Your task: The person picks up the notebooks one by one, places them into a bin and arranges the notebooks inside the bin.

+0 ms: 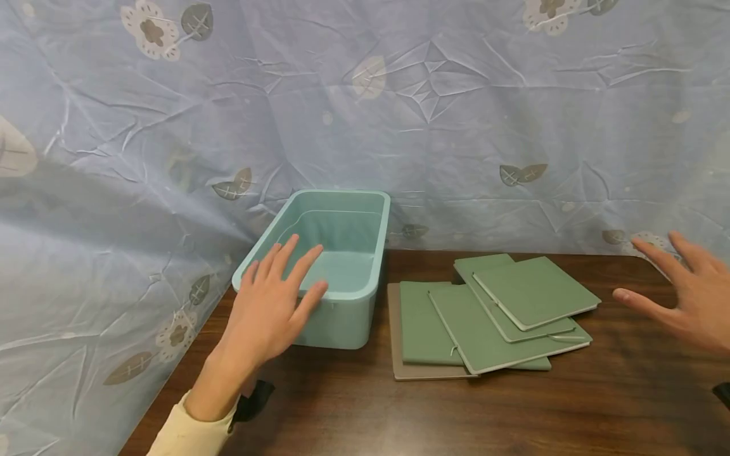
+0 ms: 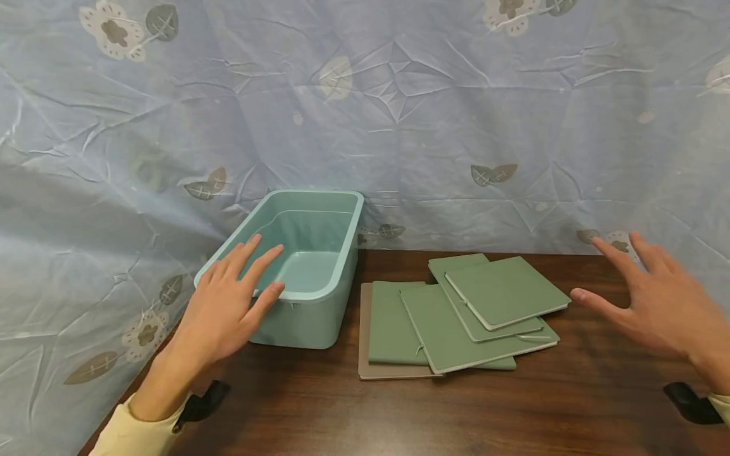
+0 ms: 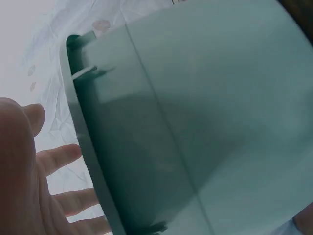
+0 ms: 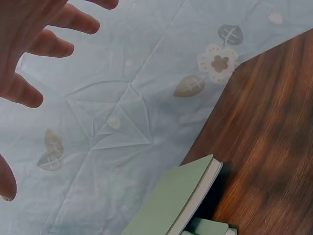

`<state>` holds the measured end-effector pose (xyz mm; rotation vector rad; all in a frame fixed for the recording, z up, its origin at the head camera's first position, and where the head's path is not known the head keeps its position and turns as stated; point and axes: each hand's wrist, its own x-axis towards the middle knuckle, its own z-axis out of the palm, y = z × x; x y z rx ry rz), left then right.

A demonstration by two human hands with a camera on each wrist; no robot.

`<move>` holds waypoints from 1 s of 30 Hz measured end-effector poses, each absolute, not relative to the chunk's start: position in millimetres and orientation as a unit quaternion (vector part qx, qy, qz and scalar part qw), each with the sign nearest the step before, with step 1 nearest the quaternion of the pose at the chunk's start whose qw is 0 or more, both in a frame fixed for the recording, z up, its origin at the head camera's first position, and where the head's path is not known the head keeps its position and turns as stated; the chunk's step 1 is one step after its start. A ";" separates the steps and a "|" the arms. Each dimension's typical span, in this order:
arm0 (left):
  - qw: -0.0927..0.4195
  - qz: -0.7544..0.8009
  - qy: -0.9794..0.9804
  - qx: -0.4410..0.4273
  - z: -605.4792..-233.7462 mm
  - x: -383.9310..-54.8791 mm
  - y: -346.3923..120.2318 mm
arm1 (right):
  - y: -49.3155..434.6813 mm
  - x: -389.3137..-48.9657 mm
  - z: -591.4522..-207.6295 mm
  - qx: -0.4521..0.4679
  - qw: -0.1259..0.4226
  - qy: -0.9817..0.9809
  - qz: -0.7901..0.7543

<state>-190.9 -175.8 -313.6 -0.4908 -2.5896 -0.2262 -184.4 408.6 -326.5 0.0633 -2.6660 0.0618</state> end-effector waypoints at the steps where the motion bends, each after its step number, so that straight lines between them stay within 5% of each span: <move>1: 0.245 -0.086 -0.949 -0.180 -316.2 -189.1 -175.9 | 407.7 -185.1 -326.2 0.026 0.232 -0.972 0.026; 30: 0.314 -0.145 -0.927 -0.143 -353.6 -167.5 -176.8 | 384.1 -196.2 -325.6 0.055 0.190 -0.979 0.050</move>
